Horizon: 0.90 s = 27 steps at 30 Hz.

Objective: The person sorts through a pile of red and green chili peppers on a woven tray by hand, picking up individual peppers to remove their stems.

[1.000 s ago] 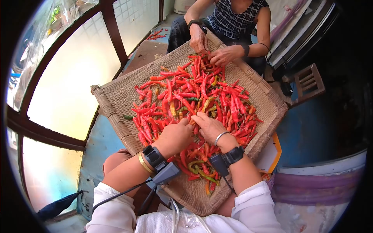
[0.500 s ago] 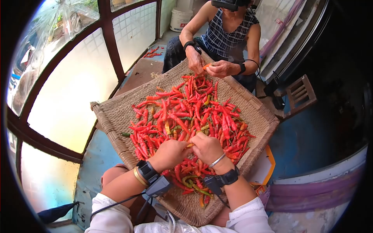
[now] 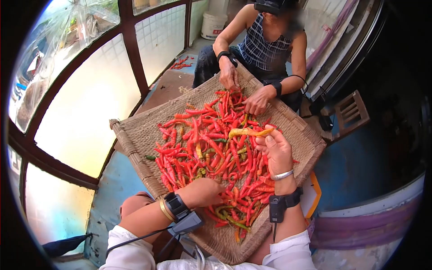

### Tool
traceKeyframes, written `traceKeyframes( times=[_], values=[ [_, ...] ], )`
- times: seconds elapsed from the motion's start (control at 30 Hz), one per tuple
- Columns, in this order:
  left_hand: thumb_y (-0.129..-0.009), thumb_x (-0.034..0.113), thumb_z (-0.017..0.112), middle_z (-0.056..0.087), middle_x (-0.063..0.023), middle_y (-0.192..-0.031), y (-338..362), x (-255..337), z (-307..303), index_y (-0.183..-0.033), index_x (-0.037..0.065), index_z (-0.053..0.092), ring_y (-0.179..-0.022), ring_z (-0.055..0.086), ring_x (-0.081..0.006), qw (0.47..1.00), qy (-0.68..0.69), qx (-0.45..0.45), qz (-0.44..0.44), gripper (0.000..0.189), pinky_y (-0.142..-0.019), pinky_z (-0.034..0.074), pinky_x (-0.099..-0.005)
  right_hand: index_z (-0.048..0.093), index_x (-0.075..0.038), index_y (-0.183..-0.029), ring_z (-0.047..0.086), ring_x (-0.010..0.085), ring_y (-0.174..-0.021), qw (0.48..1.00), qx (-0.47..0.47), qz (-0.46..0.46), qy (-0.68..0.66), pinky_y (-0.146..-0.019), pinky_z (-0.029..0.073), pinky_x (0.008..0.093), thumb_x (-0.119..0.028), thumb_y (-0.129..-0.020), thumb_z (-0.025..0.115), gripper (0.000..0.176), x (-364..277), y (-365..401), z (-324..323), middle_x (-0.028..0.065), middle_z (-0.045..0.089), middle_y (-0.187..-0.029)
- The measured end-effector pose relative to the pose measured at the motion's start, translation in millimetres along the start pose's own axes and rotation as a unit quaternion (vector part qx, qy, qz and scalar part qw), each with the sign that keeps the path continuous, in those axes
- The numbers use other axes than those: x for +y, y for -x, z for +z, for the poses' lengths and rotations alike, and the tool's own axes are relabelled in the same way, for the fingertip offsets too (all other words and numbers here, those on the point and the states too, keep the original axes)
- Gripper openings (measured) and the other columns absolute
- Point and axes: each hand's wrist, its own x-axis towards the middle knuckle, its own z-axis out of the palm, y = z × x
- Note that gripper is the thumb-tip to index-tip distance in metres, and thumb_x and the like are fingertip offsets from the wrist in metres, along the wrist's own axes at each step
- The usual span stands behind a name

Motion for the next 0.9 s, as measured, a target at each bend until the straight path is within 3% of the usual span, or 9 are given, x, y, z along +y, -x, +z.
traceKeyframes(
  times=[0.07, 0.13, 0.2, 0.27, 0.47, 0.6, 0.67, 0.77, 0.9],
  values=[
    [-0.074, 0.027, 0.059, 0.056, -0.0131, -0.091, -1, 2, 11, -0.104, 0.009, 0.056, -0.080, 0.058, -0.0308, 0.999, -0.001, -0.032, 0.031, 0.035, -0.069, 0.047, -0.0396, 0.042, 0.003, -0.120, 0.058, 0.0135, -0.082, 1.000, 0.016, -0.012, 0.002, -0.068, 0.047, 0.0225, -0.017, -0.082, 0.059, 0.046, 17, -6, -8, 0.0122, 0.054, -0.102],
    [-0.073, 0.027, 0.061, 0.056, -0.0136, -0.094, -6, 5, 10, -0.107, 0.008, 0.053, -0.081, 0.058, -0.0306, 0.997, -0.031, -0.056, 0.036, 0.040, -0.068, 0.048, -0.0400, 0.045, 0.004, -0.117, 0.058, 0.0184, -0.083, 0.956, 0.051, -0.004, 0.288, -0.070, 0.048, 0.0277, -0.018, -0.078, 0.063, 0.049, 24, -8, -16, 0.0146, 0.052, -0.105],
    [-0.071, 0.026, 0.062, 0.056, -0.0133, -0.093, -6, 8, 7, -0.105, 0.007, 0.054, -0.080, 0.058, -0.0306, 0.996, -0.030, -0.075, 0.032, 0.040, -0.067, 0.048, -0.0401, 0.051, -0.002, -0.111, 0.052, 0.0317, -0.094, 0.775, -0.042, -0.104, 0.622, -0.082, 0.043, 0.0380, -0.021, -0.070, 0.068, 0.048, 21, -4, -23, 0.0136, 0.052, -0.107],
    [-0.070, 0.026, 0.062, 0.056, -0.0128, -0.091, -4, 8, 8, -0.103, 0.007, 0.054, -0.079, 0.058, -0.0308, 0.997, -0.033, -0.067, 0.034, 0.039, -0.067, 0.048, -0.0402, 0.051, -0.005, -0.111, 0.047, 0.0346, -0.102, 0.678, -0.013, -0.039, 0.734, -0.087, 0.040, 0.0400, -0.022, -0.068, 0.069, 0.050, 21, 1, -23, 0.0134, 0.049, -0.112],
    [-0.072, 0.026, 0.062, 0.055, -0.0117, -0.084, -4, 4, 14, -0.093, 0.007, 0.056, -0.077, 0.058, -0.0294, 0.998, -0.037, -0.055, 0.008, 0.029, -0.065, 0.048, -0.0392, 0.046, -0.012, -0.118, 0.044, 0.0348, -0.108, 0.693, -0.027, 0.134, 0.708, -0.088, 0.041, 0.0402, -0.025, -0.069, 0.068, 0.055, 40, -8, -44, 0.0145, 0.047, -0.114],
    [-0.073, 0.026, 0.060, 0.055, -0.0108, -0.079, -12, 0, 25, -0.082, 0.007, 0.057, -0.072, 0.058, -0.0291, 0.997, -0.047, -0.033, 0.041, 0.022, -0.063, 0.047, -0.0393, 0.045, -0.011, -0.118, 0.050, 0.0331, -0.100, 0.711, -0.012, 0.115, 0.693, -0.085, 0.043, 0.0395, -0.027, -0.069, 0.068, 0.056, 47, -13, -51, 0.0156, 0.050, -0.111],
    [-0.074, 0.024, 0.059, 0.056, -0.0125, -0.073, -10, 2, 28, -0.079, 0.006, 0.056, -0.068, 0.058, -0.0306, 0.997, -0.069, -0.031, 0.034, 0.020, -0.061, 0.047, -0.0398, 0.053, -0.010, -0.107, 0.053, 0.0321, -0.097, 0.716, -0.014, 0.132, 0.685, -0.081, 0.045, 0.0416, -0.027, -0.072, 0.066, 0.041, 49, -18, -55, 0.0131, 0.052, -0.108],
    [-0.074, 0.022, 0.058, 0.056, -0.0142, -0.067, -7, 2, 19, -0.076, 0.004, 0.056, -0.066, 0.057, -0.0322, 0.998, 0.010, 0.001, 0.061, 0.018, -0.060, 0.046, -0.0404, 0.063, -0.008, -0.078, 0.059, 0.0311, -0.079, 0.704, 0.017, 0.151, 0.694, -0.071, 0.047, 0.0408, -0.031, -0.073, 0.064, 0.023, 47, -18, -49, 0.0132, 0.063, -0.081],
    [-0.073, 0.020, 0.057, 0.055, -0.0162, -0.066, -2, 6, 8, -0.071, 0.003, 0.056, -0.066, 0.056, -0.0334, 0.992, 0.072, 0.046, 0.096, 0.017, -0.059, 0.044, -0.0414, 0.064, -0.008, -0.076, 0.060, 0.0331, -0.075, 0.706, 0.027, 0.127, 0.696, -0.067, 0.048, 0.0417, -0.033, -0.075, 0.061, 0.025, 49, -13, -42, 0.0153, 0.062, -0.076]
  ],
)
